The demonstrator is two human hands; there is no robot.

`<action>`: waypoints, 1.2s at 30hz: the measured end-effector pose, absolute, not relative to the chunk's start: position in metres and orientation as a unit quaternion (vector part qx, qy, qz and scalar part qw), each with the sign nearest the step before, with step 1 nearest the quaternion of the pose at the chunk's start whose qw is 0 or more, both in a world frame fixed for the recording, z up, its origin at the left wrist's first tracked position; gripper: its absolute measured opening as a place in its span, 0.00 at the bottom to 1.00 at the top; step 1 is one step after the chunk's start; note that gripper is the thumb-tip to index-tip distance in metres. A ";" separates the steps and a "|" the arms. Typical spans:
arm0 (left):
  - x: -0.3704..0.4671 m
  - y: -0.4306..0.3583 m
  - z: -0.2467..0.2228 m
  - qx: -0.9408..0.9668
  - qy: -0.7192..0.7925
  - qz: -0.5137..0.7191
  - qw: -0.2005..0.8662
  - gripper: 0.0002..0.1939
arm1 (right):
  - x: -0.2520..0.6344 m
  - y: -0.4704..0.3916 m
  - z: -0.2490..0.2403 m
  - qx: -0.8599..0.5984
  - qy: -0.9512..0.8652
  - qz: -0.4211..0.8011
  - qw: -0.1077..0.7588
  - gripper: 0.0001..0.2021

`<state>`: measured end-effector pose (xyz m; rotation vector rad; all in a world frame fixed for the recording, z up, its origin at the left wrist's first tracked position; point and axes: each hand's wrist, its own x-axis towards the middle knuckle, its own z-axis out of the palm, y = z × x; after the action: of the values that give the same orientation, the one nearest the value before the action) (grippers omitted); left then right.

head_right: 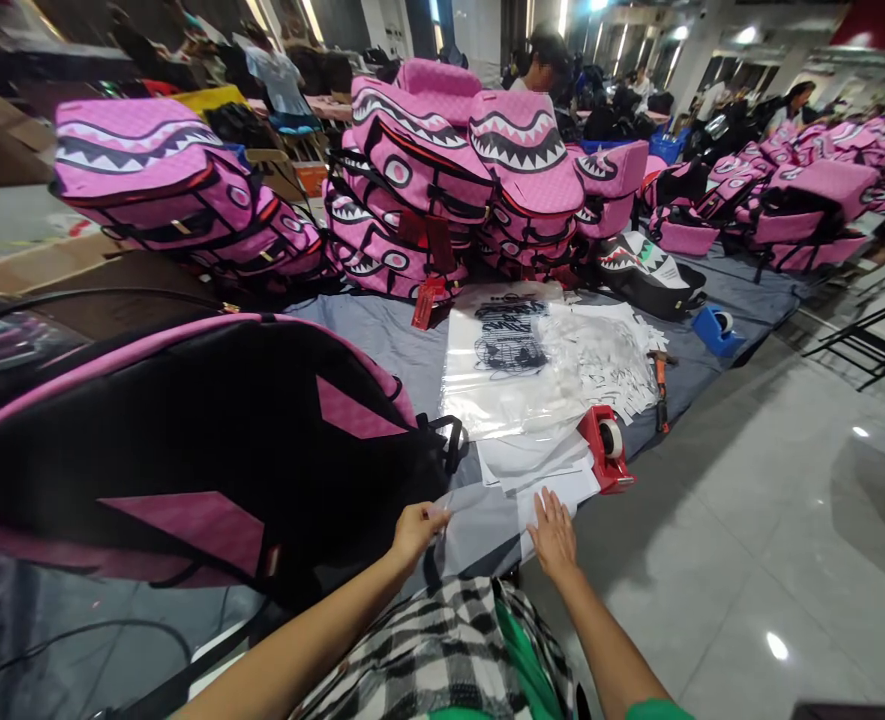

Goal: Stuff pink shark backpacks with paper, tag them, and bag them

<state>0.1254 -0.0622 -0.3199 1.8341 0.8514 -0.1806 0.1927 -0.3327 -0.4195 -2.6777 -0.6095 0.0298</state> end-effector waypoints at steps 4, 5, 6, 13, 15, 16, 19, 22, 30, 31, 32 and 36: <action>0.116 -0.036 -0.279 0.813 0.285 -0.032 0.506 0.15 | 0.201 -0.318 -0.434 -0.956 -0.271 -0.025 0.114 0.23; 0.113 -0.032 -0.269 0.820 0.272 -0.025 0.503 0.15 | 0.205 -0.314 -0.434 -0.956 -0.268 -0.030 0.116 0.21; 0.110 -0.029 -0.259 0.827 0.261 -0.018 0.498 0.17 | 0.211 -0.312 -0.433 -0.955 -0.265 -0.034 0.126 0.20; 0.082 -0.021 -0.206 0.859 0.203 0.042 0.468 0.15 | 0.247 -0.325 -0.416 -0.914 -0.203 -0.038 0.349 0.18; 0.075 -0.018 -0.195 0.838 0.211 0.023 0.502 0.13 | 0.249 -0.320 -0.396 -0.910 -0.199 -0.041 0.362 0.20; 0.073 -0.016 -0.189 0.826 0.210 0.007 0.523 0.13 | 0.247 -0.312 -0.381 -0.902 -0.207 -0.032 0.378 0.19; 0.072 -0.012 -0.169 0.797 0.179 -0.035 0.576 0.13 | 0.231 -0.262 -0.317 -0.820 -0.320 0.076 0.469 0.18; 0.068 -0.006 -0.144 0.792 0.132 -0.046 0.595 0.11 | 0.209 -0.198 -0.252 -0.676 -0.495 0.202 0.507 0.34; 0.018 0.026 -0.092 0.806 0.189 0.202 0.524 0.17 | 0.203 -0.121 -0.197 -0.640 -0.492 0.121 0.579 0.18; 0.013 0.030 -0.089 0.794 0.219 0.243 0.513 0.18 | 0.210 -0.115 -0.187 -0.638 -0.497 0.099 0.579 0.18; 0.010 0.036 -0.085 0.777 0.246 0.285 0.505 0.20 | 0.217 -0.108 -0.173 -0.637 -0.506 0.077 0.577 0.19; 0.015 0.063 -0.057 0.721 0.304 0.419 0.461 0.26 | 0.255 -0.062 -0.090 -0.621 -0.579 -0.026 0.528 0.19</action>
<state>0.0148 0.0628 -0.0575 1.7737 0.7472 1.0320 0.2546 -0.0624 -0.0897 -1.4838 -1.3842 -0.0625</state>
